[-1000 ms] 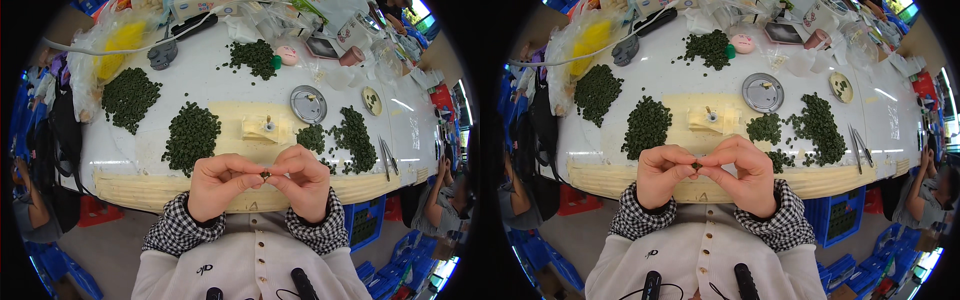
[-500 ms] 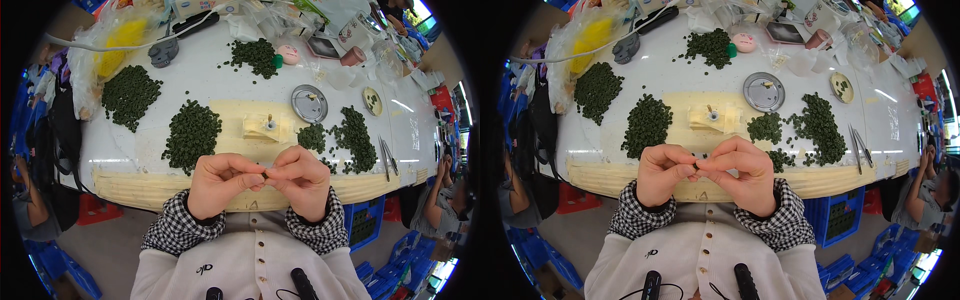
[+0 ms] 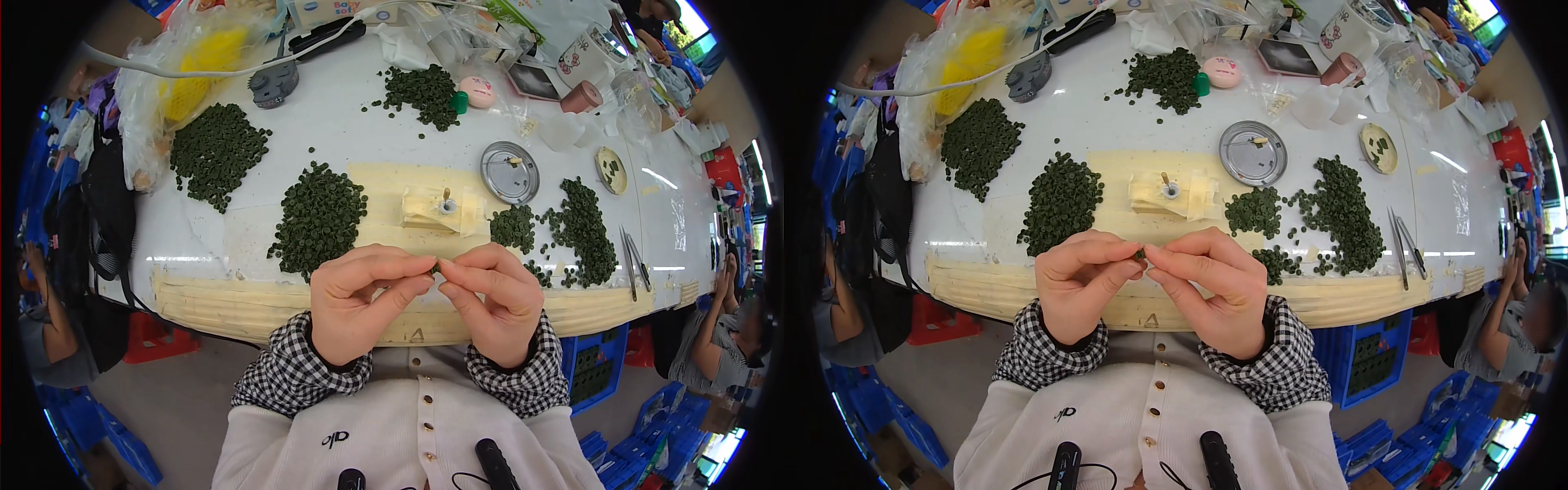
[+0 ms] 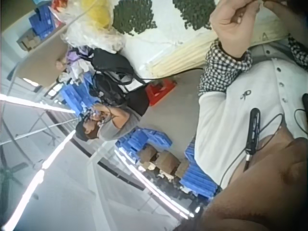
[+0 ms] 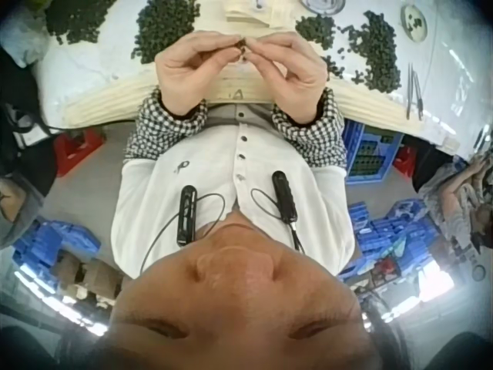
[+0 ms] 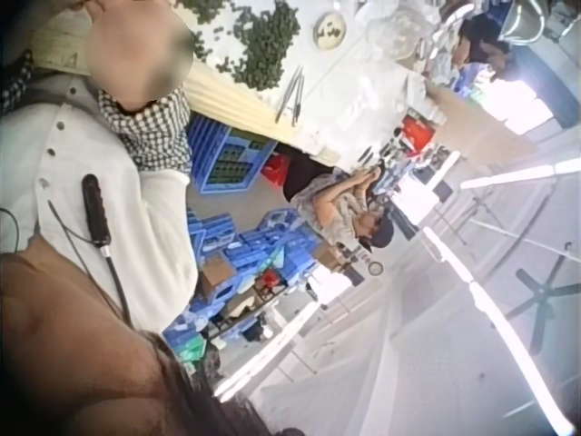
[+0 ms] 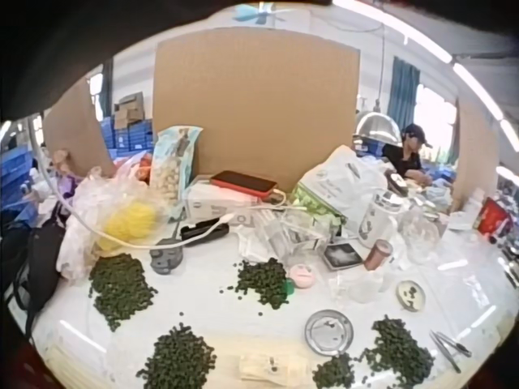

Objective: Assembling small green components onto a strip or base at a workbench.

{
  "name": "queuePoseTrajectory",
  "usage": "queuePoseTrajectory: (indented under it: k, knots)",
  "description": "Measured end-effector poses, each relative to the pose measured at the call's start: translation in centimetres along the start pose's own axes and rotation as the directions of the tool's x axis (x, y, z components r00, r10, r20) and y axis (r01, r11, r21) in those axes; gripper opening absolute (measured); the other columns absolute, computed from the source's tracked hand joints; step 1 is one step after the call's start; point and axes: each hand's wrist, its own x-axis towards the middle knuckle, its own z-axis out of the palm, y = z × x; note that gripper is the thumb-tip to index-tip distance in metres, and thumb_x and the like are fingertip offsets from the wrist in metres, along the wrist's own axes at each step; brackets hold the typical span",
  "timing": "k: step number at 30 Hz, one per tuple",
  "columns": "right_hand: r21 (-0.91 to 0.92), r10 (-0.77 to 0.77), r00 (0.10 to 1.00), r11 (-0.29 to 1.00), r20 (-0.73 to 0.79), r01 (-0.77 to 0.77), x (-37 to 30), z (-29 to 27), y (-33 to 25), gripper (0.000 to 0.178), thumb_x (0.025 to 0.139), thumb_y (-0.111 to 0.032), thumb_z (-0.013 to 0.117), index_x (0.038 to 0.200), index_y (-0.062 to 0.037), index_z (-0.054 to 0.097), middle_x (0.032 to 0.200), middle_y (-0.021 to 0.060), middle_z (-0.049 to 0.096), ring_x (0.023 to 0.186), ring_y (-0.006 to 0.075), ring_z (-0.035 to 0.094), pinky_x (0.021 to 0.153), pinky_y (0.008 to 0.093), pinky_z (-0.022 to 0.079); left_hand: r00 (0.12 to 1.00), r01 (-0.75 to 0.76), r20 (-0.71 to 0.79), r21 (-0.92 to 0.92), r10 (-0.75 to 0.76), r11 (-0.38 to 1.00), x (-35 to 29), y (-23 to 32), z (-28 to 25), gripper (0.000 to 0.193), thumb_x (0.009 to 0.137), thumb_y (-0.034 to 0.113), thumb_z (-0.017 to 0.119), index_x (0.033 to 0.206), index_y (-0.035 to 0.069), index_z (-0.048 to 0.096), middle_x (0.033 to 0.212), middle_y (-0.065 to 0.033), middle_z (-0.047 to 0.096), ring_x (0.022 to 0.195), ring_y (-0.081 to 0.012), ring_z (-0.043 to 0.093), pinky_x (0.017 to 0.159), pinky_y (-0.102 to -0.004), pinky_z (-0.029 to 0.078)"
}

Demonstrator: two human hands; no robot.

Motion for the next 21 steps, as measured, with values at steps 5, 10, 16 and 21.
queuePoseTrajectory:
  k: [5,10,16,21]
  knots:
    - [-0.042,-0.030,1.000,0.999,0.005,0.030,0.0,0.1,-0.2,0.030,0.077,0.005,0.075,0.106,-0.0029,0.074,0.092,0.0088,0.066,0.075,0.0158,0.061,0.063,0.0246,0.049,1.000,-0.010,-0.003,0.025,0.010,1.000,0.1,-0.2,-0.2,0.023,0.083,-0.011,0.068,0.105,-0.003,0.070,0.097,-0.0123,0.067,0.091,-0.0153,0.066,0.079,-0.0247,0.054]
    - [-0.059,-0.044,0.999,0.997,0.017,0.045,0.1,0.3,-0.3,0.031,0.077,0.006,0.075,0.106,-0.0029,0.073,0.091,0.0089,0.066,0.075,0.0165,0.060,0.063,0.0252,0.049,0.977,0.151,-0.117,-0.202,-0.177,0.968,0.0,0.7,0.6,0.018,0.084,-0.011,0.068,0.100,-0.003,0.069,0.098,-0.0117,0.068,0.090,-0.0148,0.066,0.080,-0.0251,0.054]
    - [-0.069,-0.071,0.997,0.995,0.012,0.072,0.2,0.3,-0.3,0.033,0.077,0.006,0.075,0.108,-0.0027,0.073,0.091,0.0091,0.065,0.074,0.0170,0.060,0.063,0.0254,0.048,0.996,-0.007,-0.085,0.053,0.012,0.999,-0.2,-0.3,0.0,0.017,0.083,-0.008,0.070,0.099,-0.002,0.070,0.099,-0.0116,0.070,0.089,-0.0159,0.067,0.077,-0.0259,0.053]
    - [-0.058,-0.052,0.998,0.997,0.020,0.053,0.0,0.3,-0.3,0.034,0.076,0.006,0.075,0.109,-0.0029,0.073,0.090,0.0088,0.065,0.074,0.0171,0.060,0.063,0.0258,0.048,0.995,-0.046,-0.081,0.159,0.059,0.986,0.0,-0.2,0.1,0.017,0.082,-0.008,0.070,0.098,-0.002,0.071,0.097,-0.0122,0.070,0.087,-0.0168,0.067,0.075,-0.0260,0.053]
